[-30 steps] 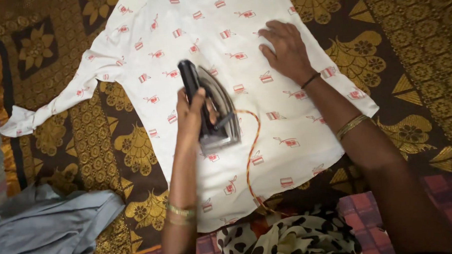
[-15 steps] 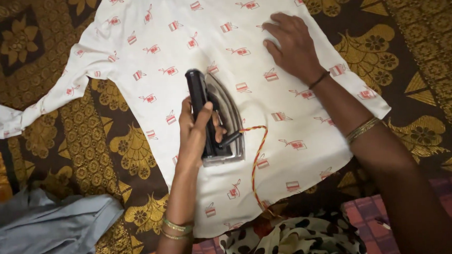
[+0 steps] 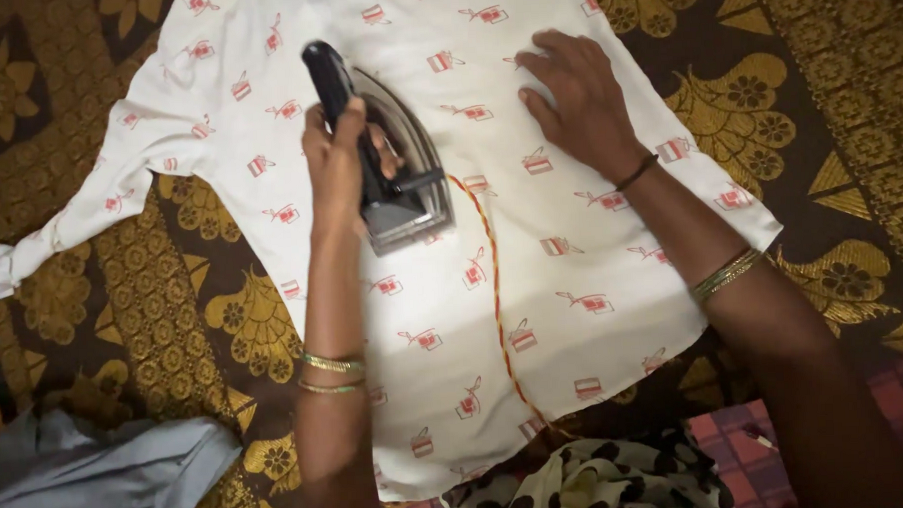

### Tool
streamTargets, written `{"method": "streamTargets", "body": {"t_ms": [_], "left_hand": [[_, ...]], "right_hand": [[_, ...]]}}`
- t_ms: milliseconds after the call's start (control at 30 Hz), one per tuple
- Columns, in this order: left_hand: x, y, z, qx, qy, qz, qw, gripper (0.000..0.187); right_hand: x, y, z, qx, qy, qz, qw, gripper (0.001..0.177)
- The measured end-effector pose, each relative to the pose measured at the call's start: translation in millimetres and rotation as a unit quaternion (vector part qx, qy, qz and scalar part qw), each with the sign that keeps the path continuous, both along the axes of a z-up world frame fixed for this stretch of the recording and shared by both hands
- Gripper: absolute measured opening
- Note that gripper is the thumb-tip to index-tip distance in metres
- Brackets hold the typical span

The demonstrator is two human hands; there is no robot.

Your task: The person irons a white long-sleeved shirt with a red pattern laid out on a patterned rug. They use a handheld iron to smooth the fabric, moving it across the body and sleeves of the shirt.

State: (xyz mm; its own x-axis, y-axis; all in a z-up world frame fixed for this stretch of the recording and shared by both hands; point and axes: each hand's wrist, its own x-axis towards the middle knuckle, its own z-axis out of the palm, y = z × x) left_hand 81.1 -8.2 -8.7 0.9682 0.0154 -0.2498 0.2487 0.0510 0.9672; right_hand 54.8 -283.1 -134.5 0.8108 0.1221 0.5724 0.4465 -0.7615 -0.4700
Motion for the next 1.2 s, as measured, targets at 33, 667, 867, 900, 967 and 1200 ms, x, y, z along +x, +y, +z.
{"method": "streamTargets", "body": {"t_ms": [33, 667, 867, 900, 967, 1200], "left_hand": [[9.2, 2.2, -1.8, 0.004, -0.005, 0.005, 1.000, 0.024], [64.7, 14.0, -28.4, 0.013, -0.040, 0.047, 0.998, 0.033], [23.9, -0.4, -18.6, 0.007, -0.031, 0.045, 0.998, 0.031], [14.6, -2.7, -16.9, 0.018, -0.025, 0.038, 0.999, 0.031], [-6.9, -7.5, -13.7, 0.041, -0.012, 0.023, 0.999, 0.030], [-93.2, -30.6, -3.5, 0.037, -0.001, -0.036, 0.999, 0.033]], "right_hand": [[0.1, 0.3, 0.0, 0.002, 0.003, -0.002, 1.000, 0.036], [3.6, -0.1, -4.8, 0.038, -0.014, -0.007, 0.999, 0.033], [3.7, 0.7, -6.4, 0.038, -0.022, -0.010, 0.999, 0.031], [4.0, 0.6, -6.5, 0.036, -0.024, -0.008, 0.999, 0.032], [4.1, 0.4, -7.3, 0.038, -0.020, -0.005, 0.999, 0.032], [6.9, 0.5, -11.5, 0.030, -0.015, -0.008, 0.999, 0.032]]}}
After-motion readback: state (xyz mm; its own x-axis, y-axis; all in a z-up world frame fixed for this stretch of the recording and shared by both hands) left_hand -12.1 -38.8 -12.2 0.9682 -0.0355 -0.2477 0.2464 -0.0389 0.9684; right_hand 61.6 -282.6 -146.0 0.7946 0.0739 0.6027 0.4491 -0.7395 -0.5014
